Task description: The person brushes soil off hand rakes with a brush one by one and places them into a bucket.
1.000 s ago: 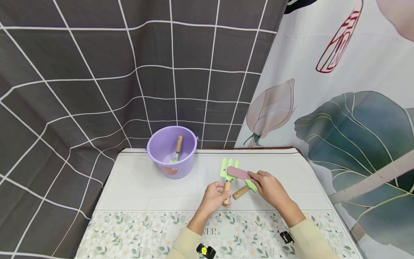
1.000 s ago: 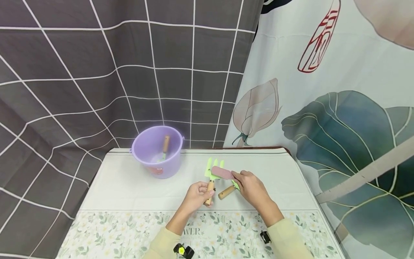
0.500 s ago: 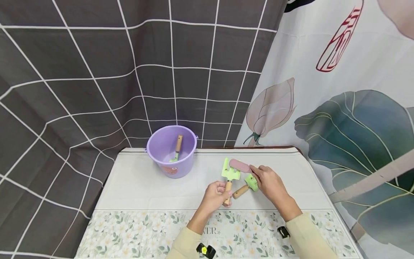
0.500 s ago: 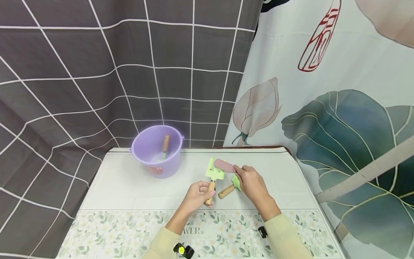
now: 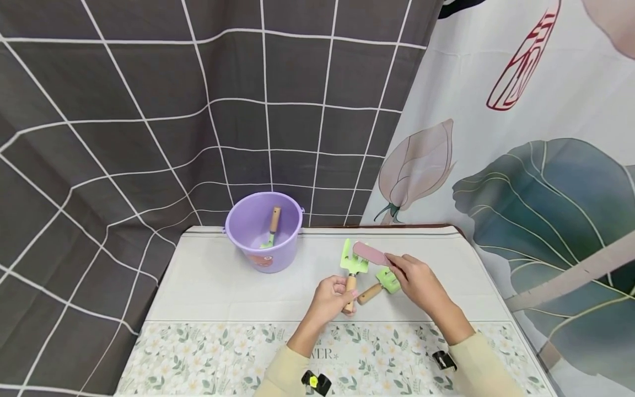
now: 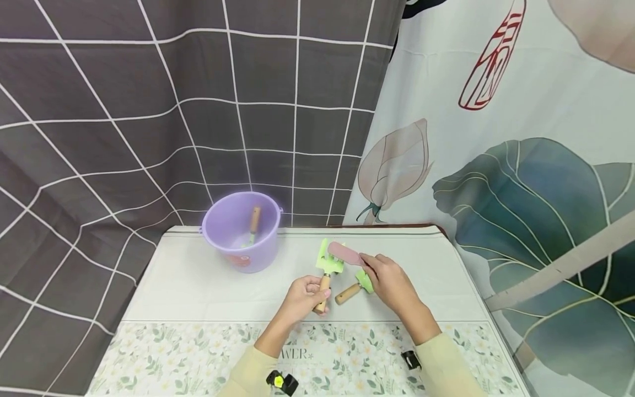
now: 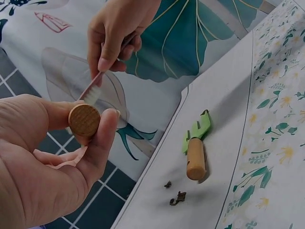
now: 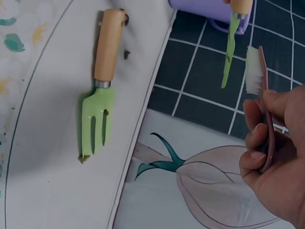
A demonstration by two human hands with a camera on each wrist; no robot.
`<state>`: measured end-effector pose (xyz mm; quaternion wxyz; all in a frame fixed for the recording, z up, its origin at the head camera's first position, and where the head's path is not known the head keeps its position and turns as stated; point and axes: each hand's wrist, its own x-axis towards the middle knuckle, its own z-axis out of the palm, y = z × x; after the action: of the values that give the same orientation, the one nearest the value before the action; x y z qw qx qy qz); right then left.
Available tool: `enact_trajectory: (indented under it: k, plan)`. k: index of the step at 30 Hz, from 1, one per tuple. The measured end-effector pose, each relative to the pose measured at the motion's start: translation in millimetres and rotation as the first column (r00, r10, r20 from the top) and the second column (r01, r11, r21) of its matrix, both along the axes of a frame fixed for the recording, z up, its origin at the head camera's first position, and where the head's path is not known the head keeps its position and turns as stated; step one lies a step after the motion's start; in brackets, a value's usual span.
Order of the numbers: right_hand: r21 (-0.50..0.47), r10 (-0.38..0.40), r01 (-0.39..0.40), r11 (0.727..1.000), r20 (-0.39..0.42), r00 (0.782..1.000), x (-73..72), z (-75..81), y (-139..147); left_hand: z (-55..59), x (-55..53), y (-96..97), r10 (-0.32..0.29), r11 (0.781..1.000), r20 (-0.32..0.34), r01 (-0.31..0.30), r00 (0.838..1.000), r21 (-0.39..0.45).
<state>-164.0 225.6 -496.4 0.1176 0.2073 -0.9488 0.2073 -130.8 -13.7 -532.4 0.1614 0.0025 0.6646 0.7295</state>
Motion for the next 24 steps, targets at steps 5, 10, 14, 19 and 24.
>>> enact_trajectory:
  k: [5, 10, 14, 19, 24]
  plan:
    - [0.002, 0.057, -0.057, 0.998, 0.053, 0.997, 5.5, -3.8, -0.7, -2.7, -1.2, 0.4, 0.007, 1.0, 0.014, -0.007, 1.0, -0.012]
    - [0.027, 0.062, -0.064, 0.998, 0.054, 0.997, 7.0, -12.1, -3.5, -2.7, 1.0, 1.3, 0.009, 1.0, 0.009, -0.009, 1.0, -0.012]
    - [0.043, 0.052, -0.052, 0.998, 0.016, 0.999, 4.4, -16.3, -5.9, -1.2, 3.4, 1.4, 0.01, 1.0, -0.004, -0.01, 1.0, -0.017]
    - [0.062, 0.027, -0.026, 0.998, -0.015, 1.0, -2.4, -18.1, -6.5, 0.8, 4.8, 0.6, 0.013, 1.0, -0.015, -0.014, 1.0, -0.024]
    - [0.093, -0.023, 0.025, 0.995, -0.018, 1.0, -10.4, -21.7, -4.0, 0.9, 5.6, 0.5, 0.006, 1.0, -0.005, -0.006, 1.0, -0.028]
